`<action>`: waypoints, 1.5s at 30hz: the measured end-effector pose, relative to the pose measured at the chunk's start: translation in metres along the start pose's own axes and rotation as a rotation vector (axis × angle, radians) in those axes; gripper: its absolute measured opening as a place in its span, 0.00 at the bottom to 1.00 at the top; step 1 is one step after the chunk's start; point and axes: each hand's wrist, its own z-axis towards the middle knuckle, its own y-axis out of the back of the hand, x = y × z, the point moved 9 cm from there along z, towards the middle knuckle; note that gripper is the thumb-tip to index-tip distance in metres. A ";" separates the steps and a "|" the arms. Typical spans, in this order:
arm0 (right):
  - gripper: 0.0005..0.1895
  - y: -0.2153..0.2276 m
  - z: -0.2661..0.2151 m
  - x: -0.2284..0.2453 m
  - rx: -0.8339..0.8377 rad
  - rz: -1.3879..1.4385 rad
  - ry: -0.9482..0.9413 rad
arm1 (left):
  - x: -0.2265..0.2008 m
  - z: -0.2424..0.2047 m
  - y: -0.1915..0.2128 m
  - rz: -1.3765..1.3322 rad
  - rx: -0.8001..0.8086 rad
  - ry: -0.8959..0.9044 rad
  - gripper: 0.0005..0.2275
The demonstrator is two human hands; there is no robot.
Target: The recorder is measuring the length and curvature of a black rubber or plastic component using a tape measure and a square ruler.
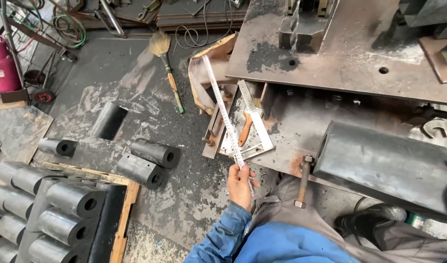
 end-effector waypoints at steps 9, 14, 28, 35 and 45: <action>0.09 0.088 -0.020 0.214 -0.108 -0.250 -0.024 | 0.003 0.057 0.035 0.439 0.119 -0.141 0.10; 0.06 0.108 -0.017 0.258 -0.143 -0.310 0.095 | -0.017 0.069 0.063 0.688 0.004 -0.266 0.18; 0.06 0.096 0.009 0.310 0.098 -0.634 0.245 | -0.130 -0.043 -0.102 0.822 0.166 -0.865 0.14; 0.06 0.082 0.005 0.309 0.178 -0.794 0.344 | -0.168 -0.095 -0.217 0.718 0.364 -1.111 0.11; 0.05 0.083 0.012 0.308 0.278 -0.721 0.297 | -0.118 -0.076 -0.309 1.019 0.617 -1.134 0.16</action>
